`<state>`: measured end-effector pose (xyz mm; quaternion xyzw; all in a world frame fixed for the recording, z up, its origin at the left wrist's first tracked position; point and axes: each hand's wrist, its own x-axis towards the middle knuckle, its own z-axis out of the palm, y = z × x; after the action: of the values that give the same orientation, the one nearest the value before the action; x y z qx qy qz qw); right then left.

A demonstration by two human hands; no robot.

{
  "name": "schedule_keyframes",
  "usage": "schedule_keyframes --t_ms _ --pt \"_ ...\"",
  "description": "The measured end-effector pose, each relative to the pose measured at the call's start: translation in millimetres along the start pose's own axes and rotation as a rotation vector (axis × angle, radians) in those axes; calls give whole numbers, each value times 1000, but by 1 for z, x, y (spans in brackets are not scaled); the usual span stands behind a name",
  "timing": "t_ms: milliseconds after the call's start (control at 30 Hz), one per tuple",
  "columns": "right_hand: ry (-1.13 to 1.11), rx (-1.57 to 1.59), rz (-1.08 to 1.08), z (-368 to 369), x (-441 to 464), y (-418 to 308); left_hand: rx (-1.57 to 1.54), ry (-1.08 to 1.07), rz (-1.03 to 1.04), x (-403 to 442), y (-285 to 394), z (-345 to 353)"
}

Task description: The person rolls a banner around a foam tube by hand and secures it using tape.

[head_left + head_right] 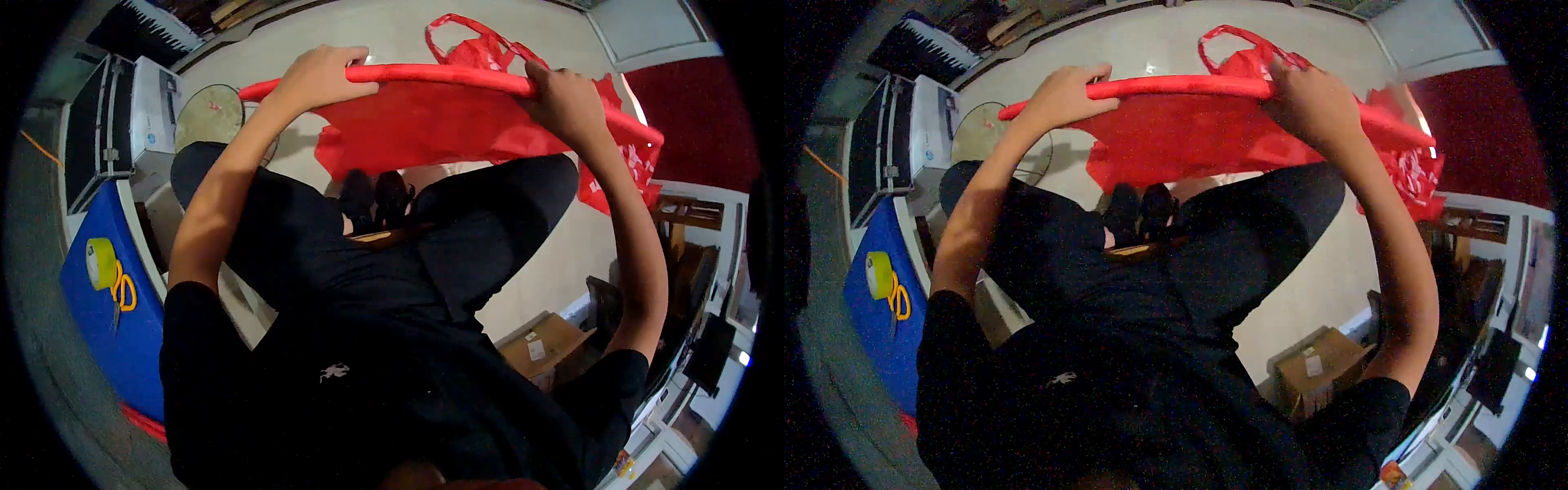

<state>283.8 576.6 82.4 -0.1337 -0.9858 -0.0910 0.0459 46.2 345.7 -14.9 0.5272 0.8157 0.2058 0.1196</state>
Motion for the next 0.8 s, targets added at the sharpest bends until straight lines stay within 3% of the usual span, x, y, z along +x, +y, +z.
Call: schedule_keyframes --t_ms 67,133,200,233,333,367,467,533,600,700,767,800 --pt "-336 149 -21 -2 4 1 89 118 98 3 -3 -9" --pt "-246 181 -62 13 0 3 229 -63 -27 7 -7 -18" --pt "134 74 -126 16 0 -5 195 21 49 0 -7 -17" --pt "-195 -19 48 9 -1 -4 147 104 139 -2 -6 -16" --pt "-233 103 27 7 -2 0 195 151 128 -3 2 -14" --pt "73 125 -63 16 -7 -1 196 147 131 -1 4 -15" --pt "-104 51 -7 21 -7 6 187 16 12 3 2 -12" --pt "-60 77 -30 26 -9 5 243 285 285 4 -8 -2" --pt "-13 99 -46 21 -9 -1 201 203 231 5 -6 -7" --pt "-173 15 84 16 -5 -8 227 163 180 5 -3 -11" --pt "140 96 -72 23 -5 -9 297 188 186 4 -3 -14" --pt "139 97 -71 21 -2 -9 233 53 136 6 -3 -18"
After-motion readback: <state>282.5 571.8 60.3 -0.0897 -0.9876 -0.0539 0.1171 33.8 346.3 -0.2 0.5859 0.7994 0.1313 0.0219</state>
